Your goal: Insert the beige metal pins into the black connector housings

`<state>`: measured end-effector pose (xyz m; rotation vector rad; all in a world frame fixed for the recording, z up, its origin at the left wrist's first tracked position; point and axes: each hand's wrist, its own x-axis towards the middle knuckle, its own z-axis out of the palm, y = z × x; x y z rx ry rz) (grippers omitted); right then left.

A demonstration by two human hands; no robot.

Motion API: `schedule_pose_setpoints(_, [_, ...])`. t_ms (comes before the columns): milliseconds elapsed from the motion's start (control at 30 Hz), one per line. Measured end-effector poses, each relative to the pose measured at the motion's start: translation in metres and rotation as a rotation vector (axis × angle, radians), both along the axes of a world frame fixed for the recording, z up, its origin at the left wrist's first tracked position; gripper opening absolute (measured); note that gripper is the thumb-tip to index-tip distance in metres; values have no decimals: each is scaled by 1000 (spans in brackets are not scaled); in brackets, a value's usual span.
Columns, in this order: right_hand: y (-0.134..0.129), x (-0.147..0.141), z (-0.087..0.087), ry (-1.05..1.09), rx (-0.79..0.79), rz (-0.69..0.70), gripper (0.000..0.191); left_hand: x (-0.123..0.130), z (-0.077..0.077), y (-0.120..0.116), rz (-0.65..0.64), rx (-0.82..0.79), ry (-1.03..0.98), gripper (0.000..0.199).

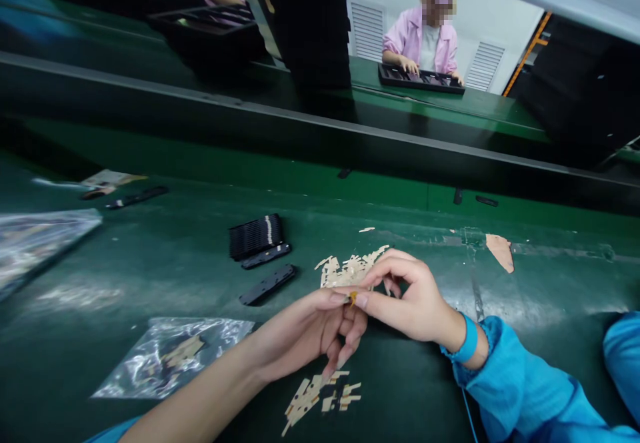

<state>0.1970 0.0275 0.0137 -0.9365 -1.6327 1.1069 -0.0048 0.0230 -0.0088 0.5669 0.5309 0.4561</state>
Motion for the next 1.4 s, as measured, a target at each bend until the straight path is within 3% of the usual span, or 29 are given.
schedule_pose_setpoints(167, [-2,0,3,31,4,20,10,0,-2,-2,-77,6,-7,37])
schedule_pose_setpoints(300, [-2,0,3,78,-108,-4,15,0,1,0,-76,50,5,43])
schedule_pose_setpoints(367, [0,0,2,89,-180,-23,18,-1,6,1,56,161,100,40])
schedule_pose_setpoints(500, [1,-1,1,22,-269,-33,18,-3,18,0,336,585,450,19])
schedule_pose_setpoints(600, [1,-3,2,-31,-294,-27,15,-4,26,-2,357,819,607,15])
schedule_pose_setpoints(767, [-1,-4,2,-33,-313,-51,16,-3,33,-4,351,944,684,18])
schedule_pose_setpoints(1033, [-1,-1,-1,-36,-347,-17,17,-5,33,-3,280,937,712,17])
schedule_pose_setpoints(1233, [-3,-3,1,20,-355,-45,9,-6,31,3,307,723,664,24])
schedule_pose_setpoints(1400, [-3,-8,1,185,-580,54,17,-8,22,7,210,541,484,34])
